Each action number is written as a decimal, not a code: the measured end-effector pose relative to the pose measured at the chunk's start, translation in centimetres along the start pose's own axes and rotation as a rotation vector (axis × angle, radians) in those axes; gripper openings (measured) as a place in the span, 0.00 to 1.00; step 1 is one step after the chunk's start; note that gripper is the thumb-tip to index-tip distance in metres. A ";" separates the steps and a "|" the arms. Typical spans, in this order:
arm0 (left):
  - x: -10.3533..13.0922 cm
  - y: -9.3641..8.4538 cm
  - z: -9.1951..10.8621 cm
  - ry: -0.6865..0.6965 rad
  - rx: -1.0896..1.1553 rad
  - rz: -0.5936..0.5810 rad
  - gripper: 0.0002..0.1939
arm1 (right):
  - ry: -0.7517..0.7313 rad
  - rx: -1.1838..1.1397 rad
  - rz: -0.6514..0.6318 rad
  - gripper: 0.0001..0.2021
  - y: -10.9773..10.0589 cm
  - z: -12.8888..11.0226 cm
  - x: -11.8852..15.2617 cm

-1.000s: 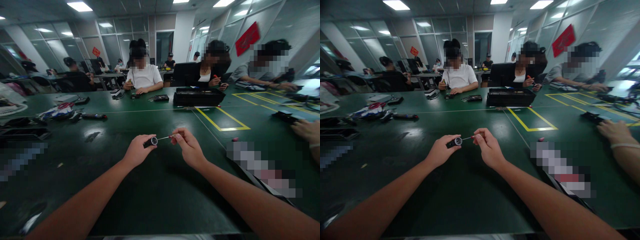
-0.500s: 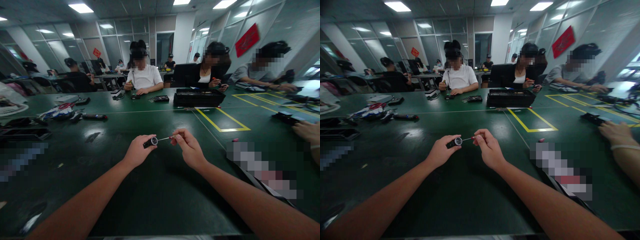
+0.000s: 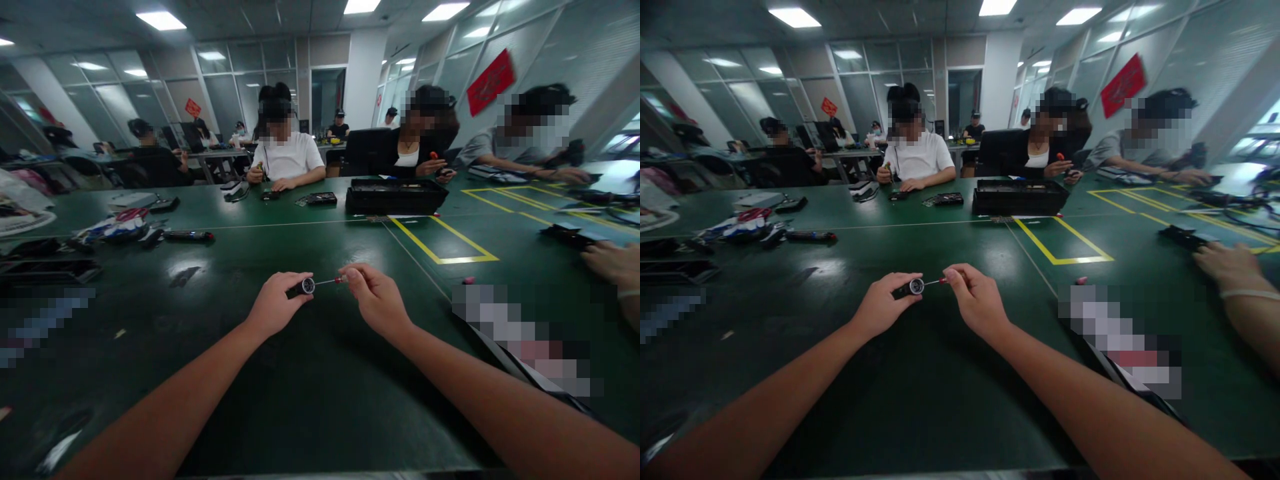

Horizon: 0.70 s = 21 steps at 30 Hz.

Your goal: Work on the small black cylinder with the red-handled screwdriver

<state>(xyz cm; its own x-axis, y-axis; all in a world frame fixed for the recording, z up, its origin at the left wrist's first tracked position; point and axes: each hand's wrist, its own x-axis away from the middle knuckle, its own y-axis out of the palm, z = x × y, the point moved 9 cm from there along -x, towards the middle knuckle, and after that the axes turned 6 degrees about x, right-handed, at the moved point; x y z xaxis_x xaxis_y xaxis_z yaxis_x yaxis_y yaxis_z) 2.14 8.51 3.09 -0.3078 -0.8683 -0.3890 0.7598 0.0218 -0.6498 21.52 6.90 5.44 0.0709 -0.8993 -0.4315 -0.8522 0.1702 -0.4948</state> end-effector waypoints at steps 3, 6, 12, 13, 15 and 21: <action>0.0 0.0 -0.1 -0.004 -0.001 0.003 0.23 | -0.007 0.006 -0.002 0.17 0.0 0.1 0.1; 0.0 -0.1 -0.2 -0.003 0.001 0.007 0.22 | -0.008 -0.008 -0.008 0.13 0.1 0.3 0.2; 0.1 -0.1 -0.4 -0.004 -0.013 0.004 0.22 | -0.029 -0.056 -0.005 0.09 0.1 0.1 0.2; 0.1 -0.1 -0.4 -0.004 -0.016 0.002 0.22 | -0.035 -0.060 -0.009 0.09 0.1 0.0 0.2; 0.1 0.0 -0.4 -0.006 -0.021 -0.001 0.22 | -0.036 -0.063 -0.022 0.09 0.2 0.0 0.2; 0.0 0.0 -0.5 -0.010 -0.014 0.003 0.22 | 0.002 -0.076 -0.130 0.13 1.3 0.5 0.3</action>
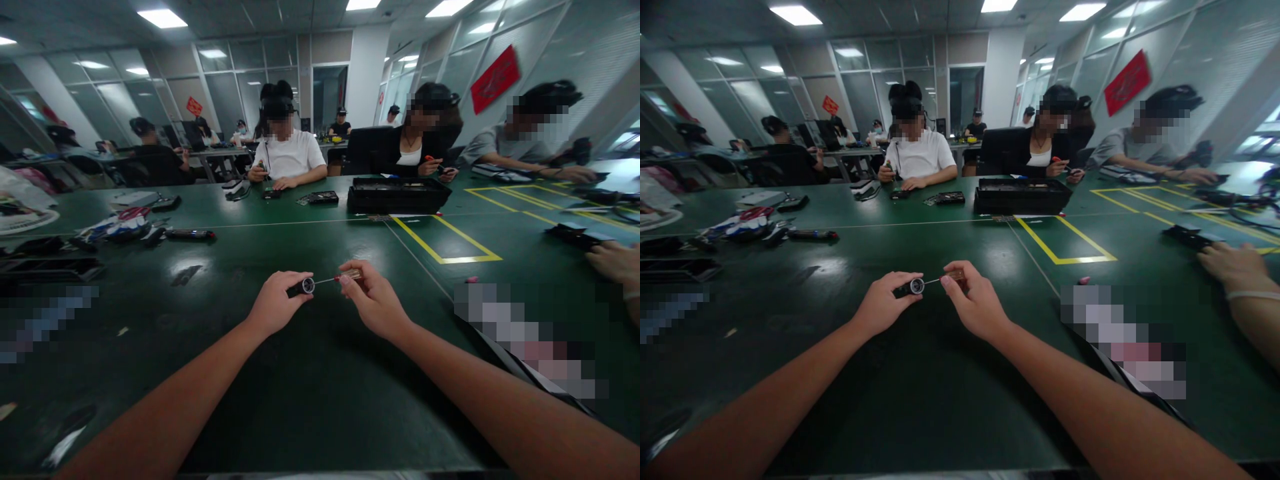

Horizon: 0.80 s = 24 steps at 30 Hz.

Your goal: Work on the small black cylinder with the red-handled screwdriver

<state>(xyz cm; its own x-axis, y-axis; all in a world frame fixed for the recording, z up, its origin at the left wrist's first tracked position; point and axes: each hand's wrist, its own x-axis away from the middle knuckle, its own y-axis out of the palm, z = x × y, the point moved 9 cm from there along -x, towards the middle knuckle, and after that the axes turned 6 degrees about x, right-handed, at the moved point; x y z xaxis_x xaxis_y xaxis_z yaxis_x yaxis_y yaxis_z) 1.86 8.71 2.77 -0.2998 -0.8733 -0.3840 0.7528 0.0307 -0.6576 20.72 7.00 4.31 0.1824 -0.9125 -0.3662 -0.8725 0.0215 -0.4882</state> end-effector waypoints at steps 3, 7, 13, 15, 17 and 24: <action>0.0 -0.1 0.0 -0.003 0.010 0.010 0.22 | -0.011 0.028 0.011 0.14 -0.1 -0.3 -0.1; -0.1 0.0 0.3 0.003 0.006 -0.003 0.21 | -0.008 0.102 0.044 0.12 -0.5 -0.8 -0.1; -0.1 -0.1 0.3 0.000 -0.005 0.001 0.21 | -0.021 0.065 0.030 0.12 -0.3 -0.6 0.1; 0.0 -0.1 0.2 0.001 -0.006 0.002 0.21 | -0.026 0.048 0.039 0.12 -0.3 -0.5 0.1; 0.0 0.0 0.2 0.004 -0.004 0.003 0.22 | -0.030 0.045 0.033 0.13 -0.3 -0.5 0.2; -0.1 0.1 0.5 0.005 -0.007 -0.014 0.21 | -0.025 0.107 0.054 0.14 -0.5 -0.6 0.1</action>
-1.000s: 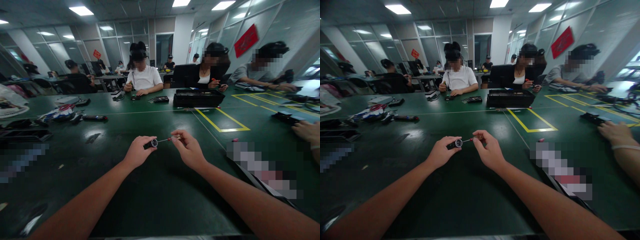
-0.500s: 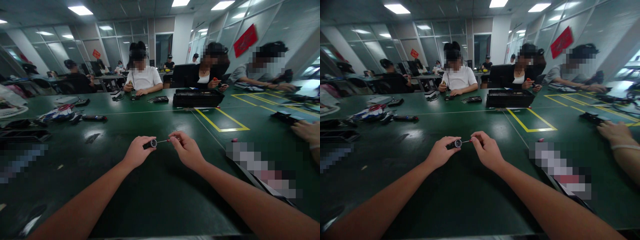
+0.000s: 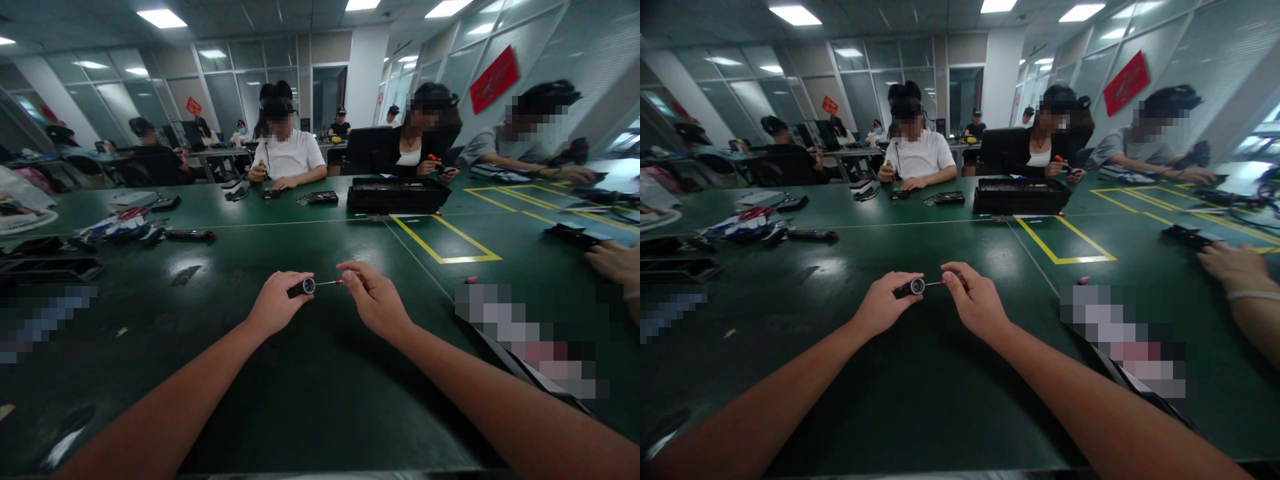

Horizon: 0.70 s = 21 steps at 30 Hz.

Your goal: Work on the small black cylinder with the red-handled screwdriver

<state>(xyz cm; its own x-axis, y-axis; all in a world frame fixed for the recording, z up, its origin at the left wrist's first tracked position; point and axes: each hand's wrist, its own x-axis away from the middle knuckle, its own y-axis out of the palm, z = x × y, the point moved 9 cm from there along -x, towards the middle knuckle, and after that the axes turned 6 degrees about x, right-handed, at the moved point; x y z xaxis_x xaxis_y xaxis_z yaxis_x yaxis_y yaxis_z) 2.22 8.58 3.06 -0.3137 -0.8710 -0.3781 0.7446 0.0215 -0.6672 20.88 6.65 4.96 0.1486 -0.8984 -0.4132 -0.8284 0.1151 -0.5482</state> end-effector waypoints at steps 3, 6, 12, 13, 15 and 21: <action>-0.1 0.0 0.1 -0.008 -0.001 -0.005 0.21 | 0.007 0.008 -0.021 0.14 0.2 0.0 0.0; -0.1 -0.2 0.2 -0.016 0.001 0.002 0.21 | 0.002 0.011 -0.034 0.14 0.3 -0.1 0.0; 0.0 0.0 -0.1 -0.012 -0.002 -0.002 0.21 | 0.023 -0.027 0.029 0.13 -0.1 0.4 0.1; 0.0 0.0 -0.1 -0.006 -0.002 -0.002 0.21 | 0.019 -0.038 0.047 0.12 -0.2 0.4 0.1; 0.1 0.1 -0.1 0.000 -0.004 -0.007 0.21 | 0.007 -0.052 0.053 0.10 -0.3 0.3 0.1; 0.0 0.1 0.0 -0.005 -0.007 -0.011 0.21 | -0.017 -0.041 -0.008 0.10 0.1 -0.3 0.1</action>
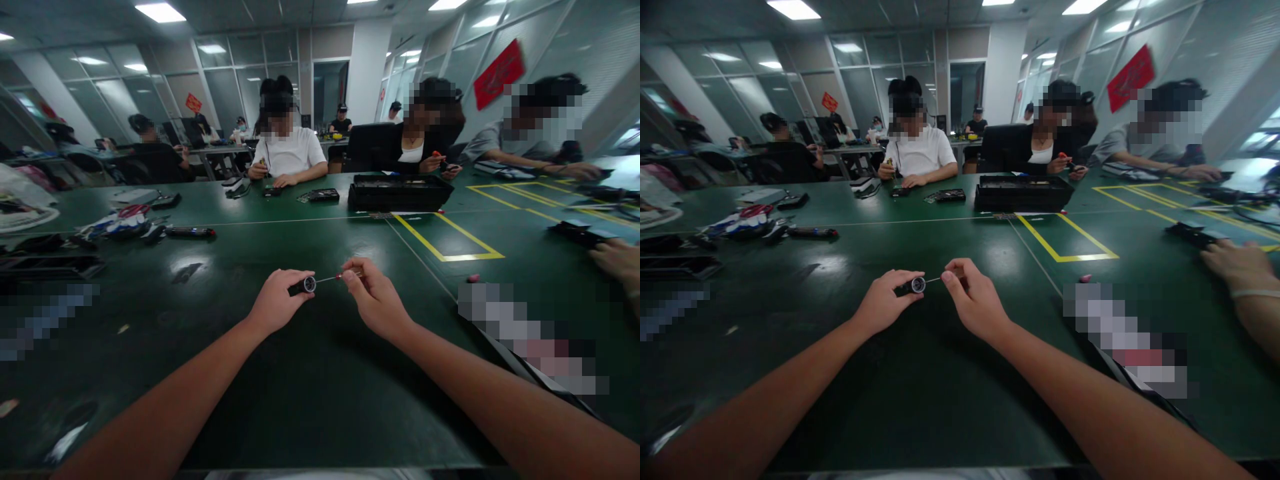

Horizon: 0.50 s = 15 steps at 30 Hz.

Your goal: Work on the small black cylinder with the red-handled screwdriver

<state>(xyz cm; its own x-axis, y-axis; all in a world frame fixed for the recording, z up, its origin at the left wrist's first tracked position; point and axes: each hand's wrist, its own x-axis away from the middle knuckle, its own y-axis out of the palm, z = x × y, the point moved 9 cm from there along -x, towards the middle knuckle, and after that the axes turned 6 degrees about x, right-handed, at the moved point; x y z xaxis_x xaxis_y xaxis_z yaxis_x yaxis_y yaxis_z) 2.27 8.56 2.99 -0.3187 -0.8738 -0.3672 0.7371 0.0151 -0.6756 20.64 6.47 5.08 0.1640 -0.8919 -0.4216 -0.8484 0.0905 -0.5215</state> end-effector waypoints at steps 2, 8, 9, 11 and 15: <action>0.0 -0.1 0.0 -0.008 -0.004 -0.002 0.20 | -0.006 0.040 0.004 0.12 -0.1 -0.2 0.0; 0.0 -0.2 0.1 0.000 -0.003 0.014 0.21 | -0.022 -0.039 0.045 0.11 -0.4 -0.2 0.3; 0.0 -0.1 0.1 0.000 -0.002 0.011 0.21 | -0.010 -0.078 0.051 0.11 -0.4 0.0 0.2; 0.0 -0.1 0.1 0.010 0.007 0.010 0.21 | 0.041 -0.174 0.064 0.10 -0.2 0.7 0.0; -0.1 -0.8 0.8 0.106 0.010 0.049 0.23 | 0.301 -0.553 0.162 0.11 0.2 4.0 -0.4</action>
<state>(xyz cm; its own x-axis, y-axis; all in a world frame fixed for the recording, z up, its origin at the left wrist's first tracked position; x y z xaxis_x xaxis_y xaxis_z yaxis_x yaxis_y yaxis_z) 2.20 8.28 4.06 -0.3430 -0.8161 -0.4651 0.7591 0.0508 -0.6490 22.37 8.66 2.18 -0.0676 -0.9787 -0.1940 -0.9977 0.0642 0.0237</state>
